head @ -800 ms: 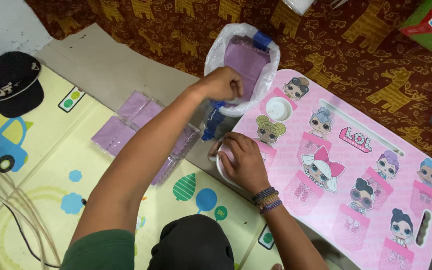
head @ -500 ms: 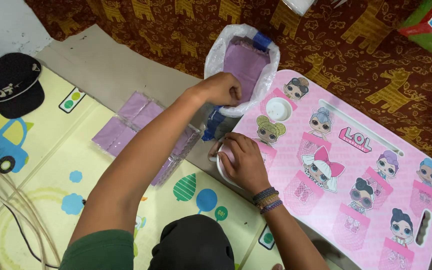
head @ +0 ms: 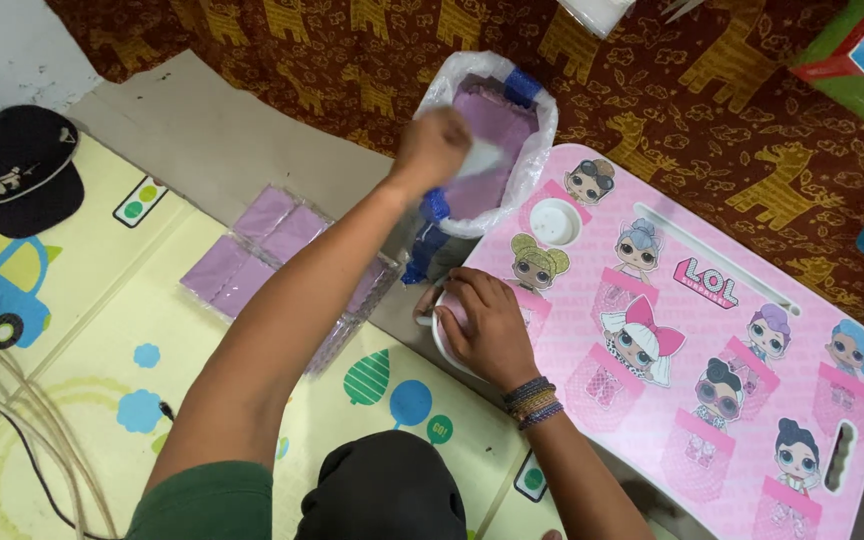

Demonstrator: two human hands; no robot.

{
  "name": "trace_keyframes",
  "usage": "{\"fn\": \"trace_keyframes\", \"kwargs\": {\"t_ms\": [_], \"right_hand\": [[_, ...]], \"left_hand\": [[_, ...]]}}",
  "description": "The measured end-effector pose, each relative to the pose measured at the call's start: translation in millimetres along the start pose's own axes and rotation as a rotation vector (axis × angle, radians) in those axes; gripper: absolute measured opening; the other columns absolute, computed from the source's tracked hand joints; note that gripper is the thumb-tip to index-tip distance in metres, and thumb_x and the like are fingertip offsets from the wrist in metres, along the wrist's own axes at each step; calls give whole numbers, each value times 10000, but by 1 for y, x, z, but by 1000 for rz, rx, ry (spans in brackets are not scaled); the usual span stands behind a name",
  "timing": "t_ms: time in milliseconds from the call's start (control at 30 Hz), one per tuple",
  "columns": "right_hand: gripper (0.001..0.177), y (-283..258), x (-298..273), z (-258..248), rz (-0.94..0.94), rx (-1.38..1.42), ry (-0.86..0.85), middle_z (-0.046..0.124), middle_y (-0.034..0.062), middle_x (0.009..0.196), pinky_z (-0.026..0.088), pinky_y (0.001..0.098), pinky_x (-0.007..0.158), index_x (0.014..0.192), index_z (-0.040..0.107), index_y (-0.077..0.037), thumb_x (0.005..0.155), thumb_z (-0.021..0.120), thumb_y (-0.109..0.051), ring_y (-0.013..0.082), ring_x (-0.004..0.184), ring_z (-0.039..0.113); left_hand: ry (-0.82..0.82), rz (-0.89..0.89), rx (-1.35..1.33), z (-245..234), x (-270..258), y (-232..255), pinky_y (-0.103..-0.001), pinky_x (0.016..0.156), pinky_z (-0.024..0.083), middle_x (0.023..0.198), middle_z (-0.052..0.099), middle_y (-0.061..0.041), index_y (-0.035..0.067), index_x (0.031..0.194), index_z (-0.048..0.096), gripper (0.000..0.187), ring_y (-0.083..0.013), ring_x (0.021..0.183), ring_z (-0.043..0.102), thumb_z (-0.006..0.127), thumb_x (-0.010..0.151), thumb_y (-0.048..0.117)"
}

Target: Using a lint roller to remove purple dust or debris from small fabric pieces.

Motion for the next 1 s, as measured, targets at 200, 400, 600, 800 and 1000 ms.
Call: {"fn": "trace_keyframes", "kwargs": {"t_ms": [200,400,600,800,1000], "right_hand": [[344,3,-3,3,17,20,3,641,137,1279,454,446,1043,1184,647,-31,900,727,-206,338,1186,607],[290,52,-22,29,364,596,76,730,109,1205,552,383,1020,1258,681,-22,1001,736,-145,241,1146,694],[1006,58,-7,-21,329,645,507,223,190,1588,538,409,973,1577,126,-101,785,740,-21,284,1255,522],[640,65,-47,-98,-96,-165,109,385,298,1470,408,623,1047,1151,676,-100,537,850,-155,492,1346,361],[260,57,-145,-178,173,18,-378,734,146,1038,537,436,955,1030,736,-40,791,766,-137,331,1026,687]], "left_hand": [[206,126,-36,-35,-4,57,-389,702,579,920,742,-127,30,1018,647,113,-231,813,749,620,921,-20],[-26,817,275,-32,-44,109,-460,715,559,984,650,-161,43,949,627,133,-369,848,687,645,837,-29],[-435,1202,555,8,-111,153,-431,681,539,898,610,-93,61,862,664,108,-282,812,660,676,834,165],[-524,1419,411,13,-174,235,-384,728,539,902,603,-57,82,826,643,71,-237,857,672,668,826,148],[-687,1006,40,37,-186,274,-400,742,554,993,637,-122,24,1033,673,196,-305,901,674,643,839,30]]}}
Point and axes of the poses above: each hand's wrist, its own x-axis towards the middle knuckle, its own z-axis out of the palm, y = z × x, the point moved 2 cm from there along x, towards the middle knuckle
